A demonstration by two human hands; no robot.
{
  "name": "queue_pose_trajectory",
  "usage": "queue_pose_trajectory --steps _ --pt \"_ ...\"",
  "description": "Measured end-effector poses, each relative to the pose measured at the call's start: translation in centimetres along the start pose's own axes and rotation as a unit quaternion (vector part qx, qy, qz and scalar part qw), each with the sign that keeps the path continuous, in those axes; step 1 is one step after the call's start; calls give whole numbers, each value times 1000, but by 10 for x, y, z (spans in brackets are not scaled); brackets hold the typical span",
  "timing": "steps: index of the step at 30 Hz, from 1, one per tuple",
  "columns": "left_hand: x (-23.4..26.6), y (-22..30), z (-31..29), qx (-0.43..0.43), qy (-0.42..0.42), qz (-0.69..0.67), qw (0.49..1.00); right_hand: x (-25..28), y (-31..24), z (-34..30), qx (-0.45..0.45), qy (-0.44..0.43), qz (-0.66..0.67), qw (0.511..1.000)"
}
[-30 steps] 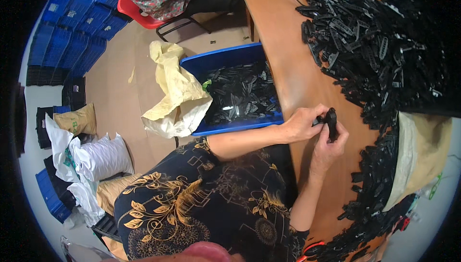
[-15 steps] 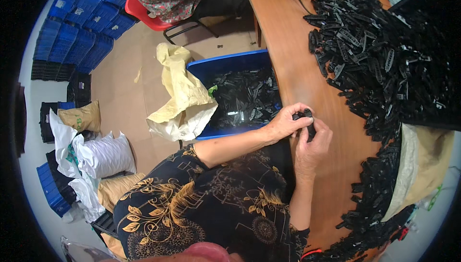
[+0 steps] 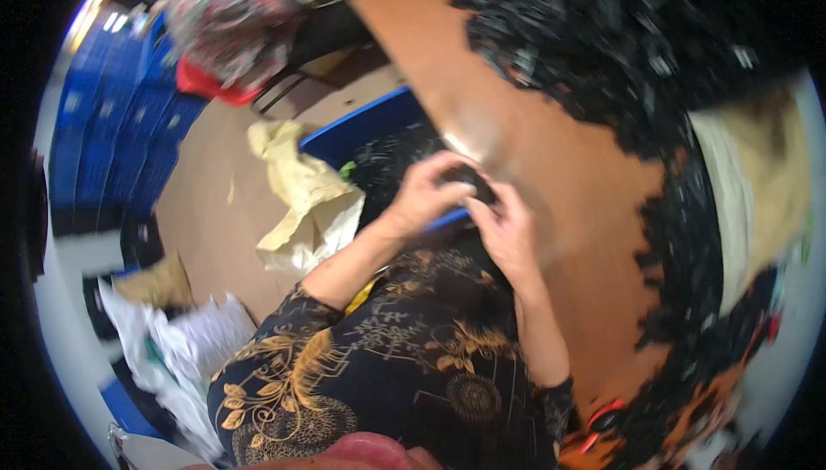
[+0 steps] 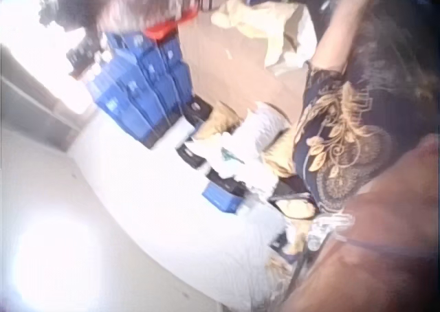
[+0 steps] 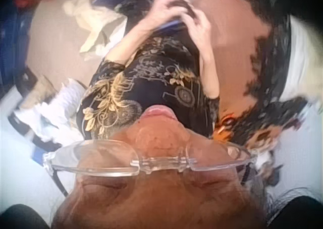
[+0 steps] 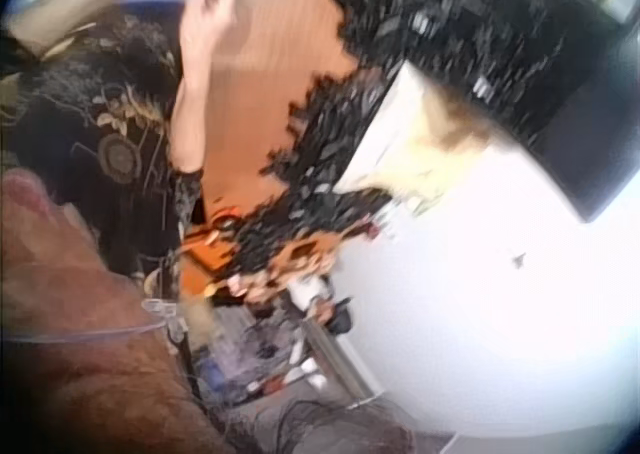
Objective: The person assembles plastic components by taking pieces from piles on the workbench, fitting them together by hand, and dropping the finished parts into a blue bin.
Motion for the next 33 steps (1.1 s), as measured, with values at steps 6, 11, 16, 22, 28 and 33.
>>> queue_pose_trajectory --steps 6,11,16,22,28,33 --pt "2 -26 -4 91 33 -69 993 15 13 -7 40 76 -152 985" --pt "15 -19 -11 103 12 -19 994 11 2 -6 57 -35 -220 973" --pt "50 23 7 5 62 510 858 70 -16 -21 245 135 -293 914" --pt "-88 35 78 -265 -90 629 725 166 19 -18 220 350 -256 874" --pt "-290 -31 168 -394 -305 516 697 177 44 -10 172 350 -158 907" --pt "-375 -104 249 -337 -324 622 629 181 41 -10 177 324 -184 911"
Point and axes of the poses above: each hand's wrist, its own z-axis towards the middle knuckle, its own x-axis out of the back of the hand, y = z × x, the point moved 7 cm from there along z, towards the middle knuckle, and after that the axes turned 10 degrees about -z, right-handed, at the moved point
